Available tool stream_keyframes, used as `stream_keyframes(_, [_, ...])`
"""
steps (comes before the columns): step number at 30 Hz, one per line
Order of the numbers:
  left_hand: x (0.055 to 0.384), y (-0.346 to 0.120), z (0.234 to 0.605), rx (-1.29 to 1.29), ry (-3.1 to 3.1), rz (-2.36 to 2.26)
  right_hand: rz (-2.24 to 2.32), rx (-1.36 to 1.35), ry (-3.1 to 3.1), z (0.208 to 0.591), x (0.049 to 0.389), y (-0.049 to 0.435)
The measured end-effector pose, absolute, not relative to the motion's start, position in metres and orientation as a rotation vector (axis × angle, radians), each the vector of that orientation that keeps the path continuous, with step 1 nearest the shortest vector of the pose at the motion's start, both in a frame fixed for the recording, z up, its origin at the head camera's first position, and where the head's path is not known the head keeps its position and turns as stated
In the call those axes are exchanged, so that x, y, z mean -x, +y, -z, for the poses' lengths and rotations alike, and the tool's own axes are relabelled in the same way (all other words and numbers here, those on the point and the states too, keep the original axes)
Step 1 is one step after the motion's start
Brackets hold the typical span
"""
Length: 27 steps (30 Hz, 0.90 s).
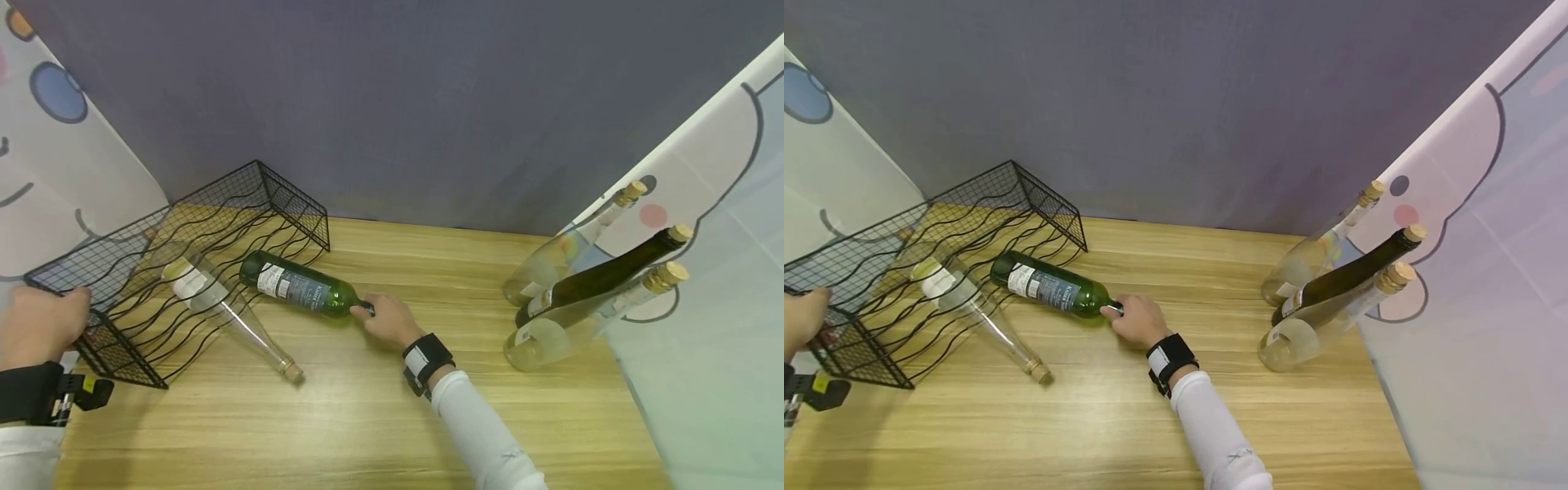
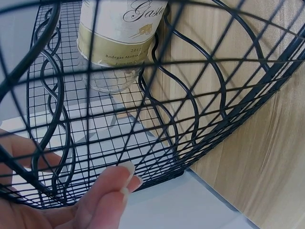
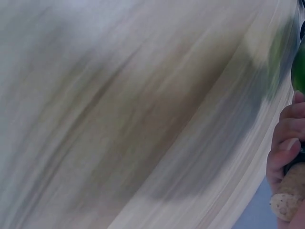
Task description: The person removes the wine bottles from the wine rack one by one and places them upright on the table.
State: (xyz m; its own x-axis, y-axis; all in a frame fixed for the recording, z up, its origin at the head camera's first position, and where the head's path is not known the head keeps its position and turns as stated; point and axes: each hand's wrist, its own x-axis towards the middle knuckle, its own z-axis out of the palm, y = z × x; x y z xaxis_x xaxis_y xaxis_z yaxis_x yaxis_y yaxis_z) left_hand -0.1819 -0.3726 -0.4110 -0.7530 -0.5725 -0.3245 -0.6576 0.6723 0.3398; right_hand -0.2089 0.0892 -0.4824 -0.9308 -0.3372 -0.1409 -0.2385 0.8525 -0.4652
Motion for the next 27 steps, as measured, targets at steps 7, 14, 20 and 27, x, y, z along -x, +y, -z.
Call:
stream_keyframes(7, [0.182, -0.374, 0.413, 1.005, 2.706, -0.675, 0.668, 0.436, 2.795, 0.481, 0.208, 0.095])
stream_keyframes(14, [0.185, -0.377, 0.415, 1.028, 2.686, -0.631, 0.686, 0.453, 2.795, 0.483, 0.207, 0.098])
stream_keyframes(20, [0.184, -0.376, 0.415, 1.028, 2.685, -0.638, 0.71, 0.431, 2.793, 0.482, 0.204, 0.1])
stream_keyframes(27, [0.183, -0.374, 0.413, 1.032, 2.676, -0.633, 0.734, 0.42, 2.786, 0.481, 0.204, 0.101])
